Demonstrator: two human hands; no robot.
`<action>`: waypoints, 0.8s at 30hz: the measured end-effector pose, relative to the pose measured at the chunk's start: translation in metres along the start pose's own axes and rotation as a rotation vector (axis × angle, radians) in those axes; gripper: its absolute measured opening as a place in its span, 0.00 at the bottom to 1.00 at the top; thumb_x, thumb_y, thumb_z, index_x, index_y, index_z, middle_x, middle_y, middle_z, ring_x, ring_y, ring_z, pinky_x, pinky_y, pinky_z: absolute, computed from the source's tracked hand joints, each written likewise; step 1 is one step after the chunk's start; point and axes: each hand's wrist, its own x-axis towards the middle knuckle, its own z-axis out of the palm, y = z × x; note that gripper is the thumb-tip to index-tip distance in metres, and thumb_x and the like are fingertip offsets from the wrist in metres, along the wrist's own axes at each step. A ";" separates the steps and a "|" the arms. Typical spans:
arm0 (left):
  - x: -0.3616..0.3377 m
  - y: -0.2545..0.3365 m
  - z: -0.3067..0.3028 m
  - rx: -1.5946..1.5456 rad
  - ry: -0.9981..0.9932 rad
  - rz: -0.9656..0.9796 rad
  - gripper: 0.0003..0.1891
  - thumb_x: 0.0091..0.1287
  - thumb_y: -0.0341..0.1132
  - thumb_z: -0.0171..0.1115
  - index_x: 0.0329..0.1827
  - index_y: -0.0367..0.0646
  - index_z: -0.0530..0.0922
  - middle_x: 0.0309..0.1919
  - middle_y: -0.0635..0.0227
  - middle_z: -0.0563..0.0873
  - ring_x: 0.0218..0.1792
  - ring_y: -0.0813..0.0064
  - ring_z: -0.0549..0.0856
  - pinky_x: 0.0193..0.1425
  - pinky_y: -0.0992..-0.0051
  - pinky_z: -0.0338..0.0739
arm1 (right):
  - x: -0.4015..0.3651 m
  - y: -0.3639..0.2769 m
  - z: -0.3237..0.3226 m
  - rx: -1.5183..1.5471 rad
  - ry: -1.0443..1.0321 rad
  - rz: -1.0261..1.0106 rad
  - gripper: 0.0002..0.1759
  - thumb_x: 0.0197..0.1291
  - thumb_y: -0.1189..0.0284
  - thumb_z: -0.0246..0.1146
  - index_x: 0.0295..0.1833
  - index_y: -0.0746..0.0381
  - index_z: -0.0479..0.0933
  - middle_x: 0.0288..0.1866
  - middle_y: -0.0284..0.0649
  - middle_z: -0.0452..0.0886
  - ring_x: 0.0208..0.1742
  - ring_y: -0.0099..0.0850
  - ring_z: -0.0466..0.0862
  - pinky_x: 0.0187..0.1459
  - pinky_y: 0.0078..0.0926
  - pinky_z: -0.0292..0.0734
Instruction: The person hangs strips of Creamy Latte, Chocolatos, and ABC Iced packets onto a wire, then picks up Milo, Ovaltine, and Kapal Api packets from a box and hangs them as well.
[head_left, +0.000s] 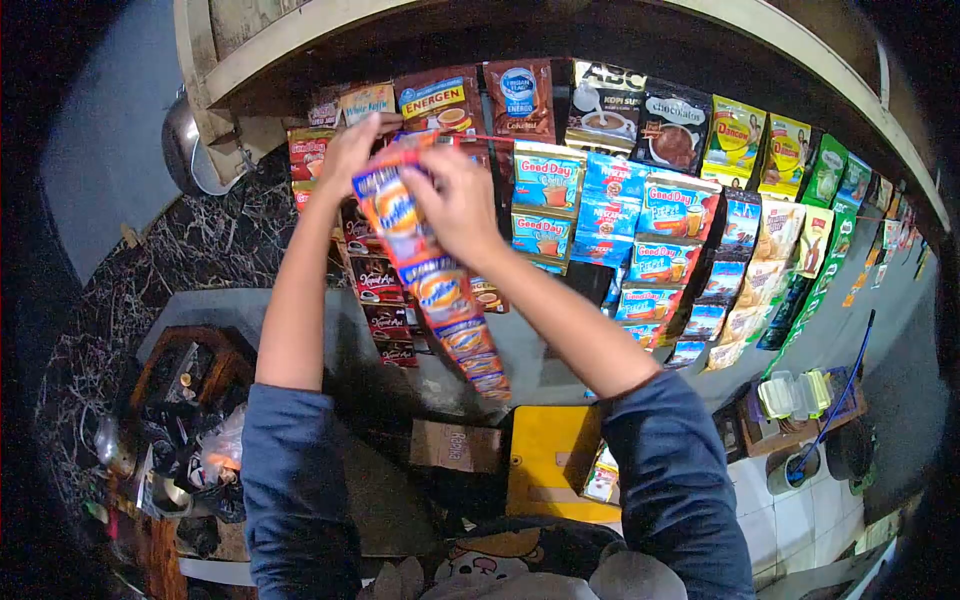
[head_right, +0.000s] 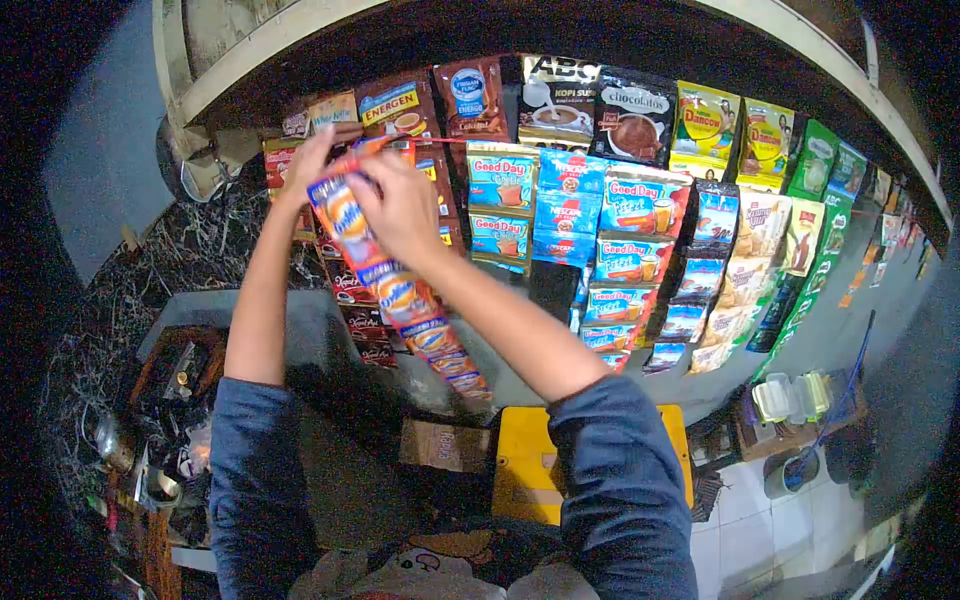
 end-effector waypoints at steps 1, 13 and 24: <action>0.003 -0.008 -0.003 -0.001 0.000 0.000 0.24 0.66 0.46 0.33 0.48 0.35 0.71 0.50 0.60 0.75 0.49 0.65 0.74 0.57 0.73 0.62 | 0.016 0.001 0.001 -0.016 0.070 -0.064 0.11 0.48 0.67 0.59 0.31 0.66 0.74 0.27 0.48 0.75 0.28 0.43 0.75 0.29 0.33 0.69; -0.007 0.025 0.010 0.619 0.029 0.060 0.17 0.59 0.48 0.47 0.48 0.53 0.72 0.42 0.63 0.78 0.48 0.63 0.74 0.53 0.56 0.59 | 0.043 0.038 0.004 -0.384 -0.109 0.483 0.18 0.51 0.61 0.54 0.28 0.67 0.77 0.28 0.53 0.78 0.31 0.48 0.79 0.36 0.38 0.75; -0.017 0.020 0.037 0.752 0.287 0.074 0.17 0.53 0.41 0.57 0.45 0.47 0.70 0.44 0.64 0.73 0.51 0.62 0.69 0.59 0.51 0.51 | -0.002 0.051 0.015 -0.517 -0.120 0.319 0.16 0.48 0.62 0.60 0.27 0.66 0.71 0.22 0.54 0.75 0.27 0.51 0.77 0.27 0.44 0.72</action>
